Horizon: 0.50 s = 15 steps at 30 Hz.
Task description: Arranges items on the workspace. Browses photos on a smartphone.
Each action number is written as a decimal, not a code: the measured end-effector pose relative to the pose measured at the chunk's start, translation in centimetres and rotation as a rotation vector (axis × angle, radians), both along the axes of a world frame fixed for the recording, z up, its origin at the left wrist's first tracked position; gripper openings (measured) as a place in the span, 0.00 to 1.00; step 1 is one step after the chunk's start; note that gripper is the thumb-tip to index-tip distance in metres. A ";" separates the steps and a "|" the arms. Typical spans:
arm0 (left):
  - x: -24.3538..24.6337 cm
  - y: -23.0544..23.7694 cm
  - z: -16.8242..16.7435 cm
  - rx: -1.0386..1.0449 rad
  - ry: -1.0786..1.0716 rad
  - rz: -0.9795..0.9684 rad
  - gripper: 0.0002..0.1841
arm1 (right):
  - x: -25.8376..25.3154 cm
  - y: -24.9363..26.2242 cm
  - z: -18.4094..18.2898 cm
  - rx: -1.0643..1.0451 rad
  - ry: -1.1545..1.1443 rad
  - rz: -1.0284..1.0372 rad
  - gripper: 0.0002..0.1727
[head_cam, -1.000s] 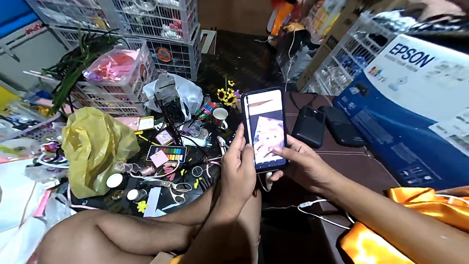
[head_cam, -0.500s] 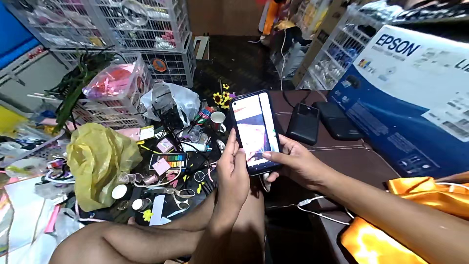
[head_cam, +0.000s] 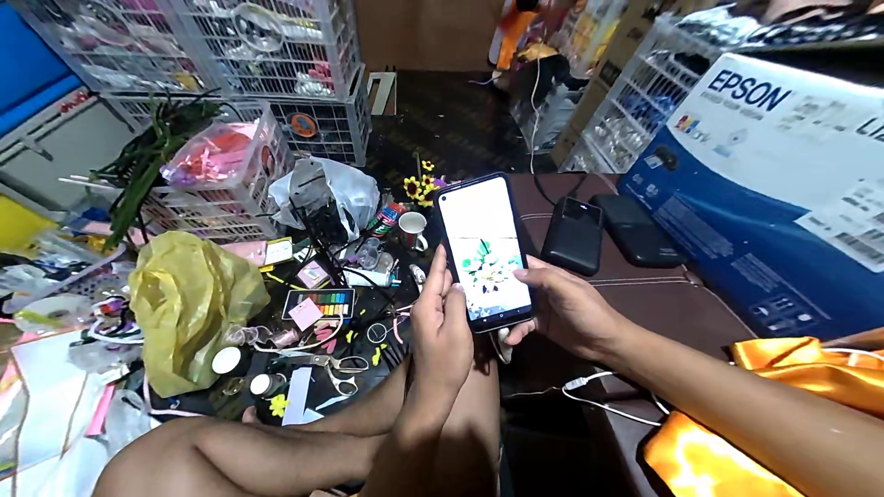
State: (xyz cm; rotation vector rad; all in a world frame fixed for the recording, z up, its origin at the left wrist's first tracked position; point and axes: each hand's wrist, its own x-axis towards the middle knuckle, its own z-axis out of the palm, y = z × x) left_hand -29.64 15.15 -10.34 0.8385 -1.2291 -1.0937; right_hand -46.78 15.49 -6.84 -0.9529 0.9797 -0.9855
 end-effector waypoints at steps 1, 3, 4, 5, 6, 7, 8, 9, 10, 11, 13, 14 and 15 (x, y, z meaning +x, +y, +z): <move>0.0 0.0 0.0 0.002 0.002 -0.001 0.28 | 0.1 0.1 0.1 -0.009 0.019 -0.010 0.18; 0.0 0.1 0.0 0.004 0.005 -0.002 0.27 | 0.3 0.2 0.2 -0.032 0.046 -0.012 0.15; 0.0 0.1 0.0 0.004 0.006 -0.003 0.27 | 0.3 0.3 0.2 -0.040 0.049 -0.007 0.16; 0.0 0.1 0.0 0.004 0.008 -0.003 0.27 | 0.3 0.3 0.2 -0.045 0.049 -0.004 0.16; 0.0 0.1 0.0 0.005 0.010 0.000 0.27 | 0.2 0.3 0.1 -0.049 0.047 -0.002 0.16; 0.0 0.1 0.0 0.005 0.012 0.007 0.27 | 0.2 0.3 0.1 -0.050 0.046 0.001 0.16; 0.0 0.2 0.0 0.005 0.009 0.010 0.27 | 0.1 0.2 0.0 -0.047 0.045 0.004 0.16; 0.0 0.2 0.0 0.006 0.005 0.010 0.27 | 0.1 0.2 0.1 -0.041 0.050 0.006 0.16; 0.0 0.1 0.0 0.005 0.000 0.013 0.28 | 0.1 0.2 0.1 -0.035 0.053 0.007 0.16; 0.0 0.1 0.0 0.003 -0.004 0.017 0.27 | 0.0 0.2 0.2 -0.031 0.054 0.010 0.16; -0.1 0.1 -0.1 -0.002 -0.006 0.021 0.27 | 0.0 0.2 0.1 -0.026 0.038 0.015 0.16; -0.1 0.1 -0.1 0.000 -0.003 0.021 0.28 | -0.1 0.1 0.0 -0.022 0.022 0.020 0.17; -0.1 0.1 0.0 0.003 -0.001 0.020 0.28 | -0.2 0.1 0.0 -0.015 0.011 0.021 0.19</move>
